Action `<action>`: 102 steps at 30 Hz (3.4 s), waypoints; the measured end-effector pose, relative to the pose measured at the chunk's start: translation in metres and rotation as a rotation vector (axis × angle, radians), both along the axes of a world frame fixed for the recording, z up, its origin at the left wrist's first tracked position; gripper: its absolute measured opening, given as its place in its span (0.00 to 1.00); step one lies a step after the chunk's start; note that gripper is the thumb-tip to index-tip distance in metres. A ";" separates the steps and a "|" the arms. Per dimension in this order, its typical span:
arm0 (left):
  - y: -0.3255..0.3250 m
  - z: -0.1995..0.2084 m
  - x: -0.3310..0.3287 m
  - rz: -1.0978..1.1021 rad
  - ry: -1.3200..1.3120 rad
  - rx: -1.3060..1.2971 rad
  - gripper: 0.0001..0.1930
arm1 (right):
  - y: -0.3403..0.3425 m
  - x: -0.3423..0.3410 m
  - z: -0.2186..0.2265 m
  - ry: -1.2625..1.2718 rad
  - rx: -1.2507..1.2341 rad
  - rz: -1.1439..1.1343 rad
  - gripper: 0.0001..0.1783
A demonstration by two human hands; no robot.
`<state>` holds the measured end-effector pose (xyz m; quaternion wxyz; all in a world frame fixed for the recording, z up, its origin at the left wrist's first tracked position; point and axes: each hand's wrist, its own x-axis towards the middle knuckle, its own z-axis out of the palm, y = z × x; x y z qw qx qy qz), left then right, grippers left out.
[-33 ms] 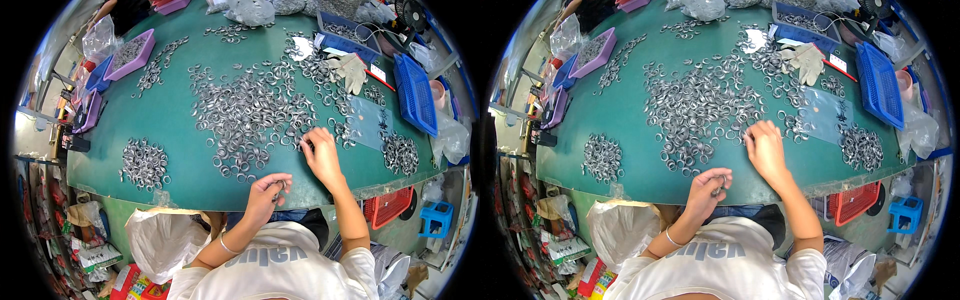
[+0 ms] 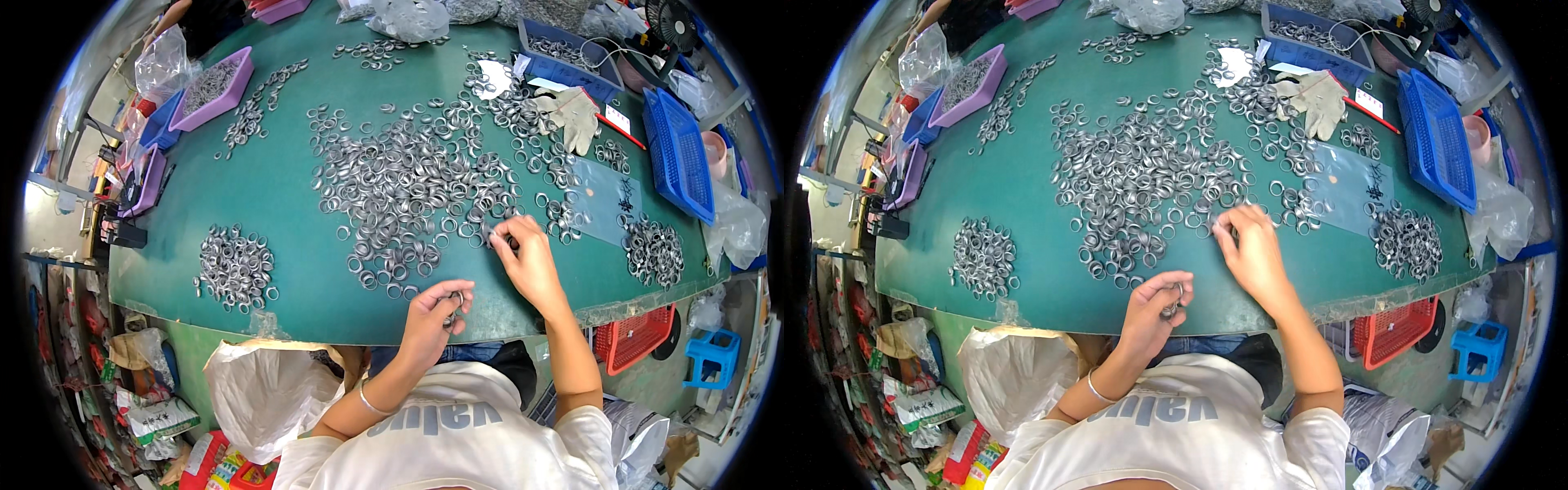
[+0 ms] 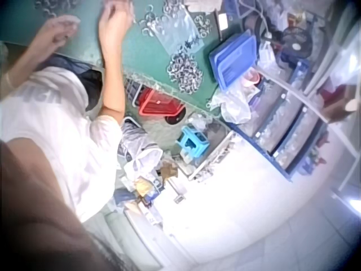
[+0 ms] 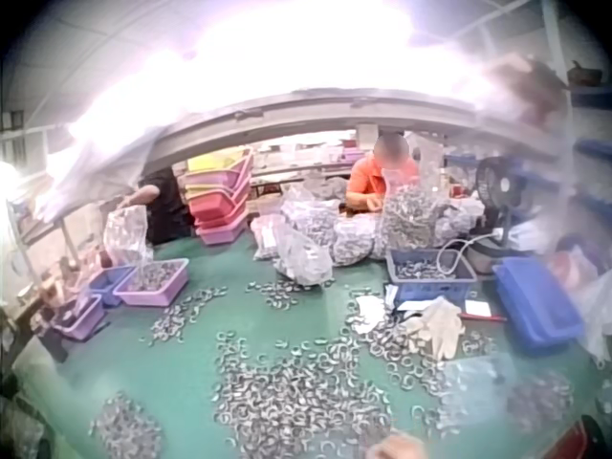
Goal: The person sorts small metal rings on a green table by hand, picking them up and moving them into groups or containers.
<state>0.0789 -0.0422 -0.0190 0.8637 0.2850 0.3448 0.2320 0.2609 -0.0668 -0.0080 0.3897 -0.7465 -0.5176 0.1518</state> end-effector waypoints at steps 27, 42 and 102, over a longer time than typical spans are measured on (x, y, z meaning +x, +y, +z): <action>-0.007 0.005 0.008 -0.022 0.079 0.230 0.12 | -0.031 -0.022 0.011 0.931 -0.157 0.225 0.05; -0.005 0.003 -0.007 0.057 -0.120 -0.076 0.12 | 0.001 -0.005 -0.004 -0.395 -0.140 0.300 0.37; -0.002 0.008 0.000 0.194 -0.381 -0.854 0.10 | -0.041 -0.036 0.000 1.136 0.209 0.129 0.03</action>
